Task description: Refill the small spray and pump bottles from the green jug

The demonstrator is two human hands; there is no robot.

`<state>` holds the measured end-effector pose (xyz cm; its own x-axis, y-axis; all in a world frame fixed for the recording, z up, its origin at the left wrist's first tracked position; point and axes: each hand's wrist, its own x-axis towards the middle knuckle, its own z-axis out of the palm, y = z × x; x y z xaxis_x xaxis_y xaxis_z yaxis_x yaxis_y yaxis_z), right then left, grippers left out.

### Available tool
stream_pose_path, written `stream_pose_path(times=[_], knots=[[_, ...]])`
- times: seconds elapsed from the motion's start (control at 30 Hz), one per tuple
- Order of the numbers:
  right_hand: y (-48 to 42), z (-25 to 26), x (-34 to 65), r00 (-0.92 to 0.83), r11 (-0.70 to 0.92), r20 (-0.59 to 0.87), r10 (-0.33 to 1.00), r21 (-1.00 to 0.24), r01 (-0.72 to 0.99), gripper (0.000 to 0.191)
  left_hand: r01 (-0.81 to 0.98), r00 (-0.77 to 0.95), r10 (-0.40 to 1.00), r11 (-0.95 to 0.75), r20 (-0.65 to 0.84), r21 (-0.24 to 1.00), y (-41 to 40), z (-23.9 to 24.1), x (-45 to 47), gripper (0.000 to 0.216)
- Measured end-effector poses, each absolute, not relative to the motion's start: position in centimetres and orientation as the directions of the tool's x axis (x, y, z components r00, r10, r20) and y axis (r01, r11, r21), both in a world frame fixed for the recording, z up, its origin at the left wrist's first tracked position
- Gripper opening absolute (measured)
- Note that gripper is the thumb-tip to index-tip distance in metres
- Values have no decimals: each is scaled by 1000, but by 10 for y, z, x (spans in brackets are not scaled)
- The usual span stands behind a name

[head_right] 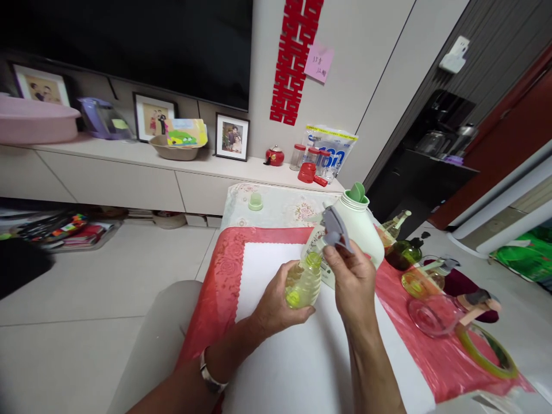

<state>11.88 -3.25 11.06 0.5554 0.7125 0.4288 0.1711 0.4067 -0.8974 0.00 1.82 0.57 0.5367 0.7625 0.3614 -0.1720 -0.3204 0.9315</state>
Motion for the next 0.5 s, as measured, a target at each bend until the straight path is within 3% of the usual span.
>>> stream_pose_path(times=[0.17,0.3,0.4,0.5], knots=[[-47,153,116,657,653,634,408,-705,275,22,-97,546,781,-300,303,949,18,5,0,91],[-70,181,127,658,664,722,215,-602,444,13,-44,513,810,-305,283,951,19,4,0,91],[-89,181,147,734,606,641,227,-682,409,16,-33,478,837,-287,267,957,20,5,0,90],[-104,158,170,853,592,459,250,-770,240,24,-38,461,851,-263,250,964,20,6,0,87]])
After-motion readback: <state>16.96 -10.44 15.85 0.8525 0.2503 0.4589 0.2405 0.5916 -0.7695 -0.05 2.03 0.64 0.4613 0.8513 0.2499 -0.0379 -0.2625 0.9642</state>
